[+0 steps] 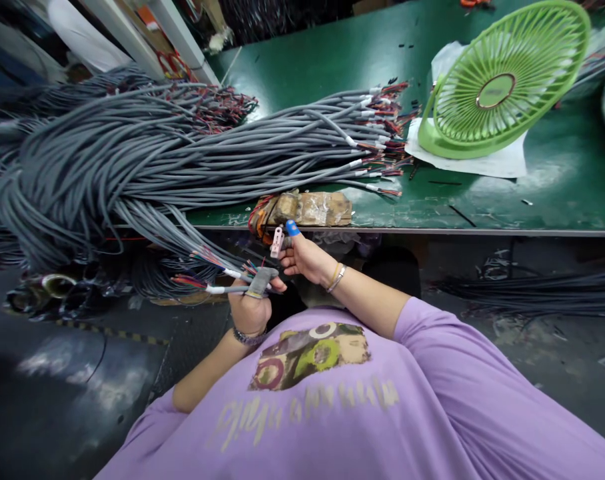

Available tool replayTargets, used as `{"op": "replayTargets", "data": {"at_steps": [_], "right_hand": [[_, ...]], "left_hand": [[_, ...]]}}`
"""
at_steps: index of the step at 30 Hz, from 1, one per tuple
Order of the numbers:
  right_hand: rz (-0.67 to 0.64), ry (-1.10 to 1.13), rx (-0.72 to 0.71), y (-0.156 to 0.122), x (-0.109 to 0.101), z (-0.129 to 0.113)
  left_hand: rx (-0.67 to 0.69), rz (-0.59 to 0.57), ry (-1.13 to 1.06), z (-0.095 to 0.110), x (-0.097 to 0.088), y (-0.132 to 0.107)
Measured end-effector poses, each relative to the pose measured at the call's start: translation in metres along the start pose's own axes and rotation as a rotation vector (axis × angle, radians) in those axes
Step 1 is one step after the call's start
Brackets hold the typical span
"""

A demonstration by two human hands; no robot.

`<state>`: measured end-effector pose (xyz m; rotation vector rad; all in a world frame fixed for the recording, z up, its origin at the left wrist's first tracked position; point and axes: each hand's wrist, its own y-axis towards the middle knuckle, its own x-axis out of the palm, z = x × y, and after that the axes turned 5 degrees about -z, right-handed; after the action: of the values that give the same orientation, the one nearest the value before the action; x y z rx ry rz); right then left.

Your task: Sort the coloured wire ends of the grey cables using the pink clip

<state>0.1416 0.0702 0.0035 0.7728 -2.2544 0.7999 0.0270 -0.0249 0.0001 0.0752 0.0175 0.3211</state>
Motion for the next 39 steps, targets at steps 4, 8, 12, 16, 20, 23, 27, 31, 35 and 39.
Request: {"op": "replayTargets", "data": {"at_steps": [4, 8, 12, 16, 20, 23, 27, 31, 35, 39], "right_hand": [[0.053, -0.044, -0.099, 0.006, 0.006, -0.005], [-0.021, 0.079, -0.107, 0.007, 0.005, -0.003], [-0.001, 0.141, -0.108, 0.006, 0.006, -0.003], [0.018, 0.132, -0.121, 0.006, 0.009, -0.003], [-0.009, 0.162, -0.075, 0.005, 0.004, -0.001], [-0.025, 0.193, -0.036, 0.004, -0.008, 0.001], [0.047, 0.21, -0.017, 0.0, -0.024, 0.002], [0.069, 0.202, 0.003, -0.005, -0.039, 0.004], [0.125, 0.146, 0.002, -0.012, -0.059, 0.019], [0.301, -0.101, 0.098, -0.021, -0.088, 0.052]], "left_hand": [[0.004, 0.023, 0.002, 0.0, 0.005, 0.005], [-0.013, -0.032, -0.018, -0.004, 0.006, 0.007], [-0.012, -0.028, -0.002, -0.01, 0.006, 0.007], [-0.048, -0.041, 0.022, -0.012, 0.007, 0.008], [-0.045, -0.035, -0.004, -0.011, 0.005, 0.007], [-0.059, -0.038, -0.045, -0.009, 0.003, 0.003], [-0.058, -0.06, -0.081, -0.006, -0.004, -0.002], [-0.073, -0.059, -0.09, -0.006, -0.01, -0.003], [-0.107, -0.121, -0.091, -0.008, -0.016, -0.003], [-0.108, -0.088, -0.167, -0.009, -0.02, -0.003]]}}
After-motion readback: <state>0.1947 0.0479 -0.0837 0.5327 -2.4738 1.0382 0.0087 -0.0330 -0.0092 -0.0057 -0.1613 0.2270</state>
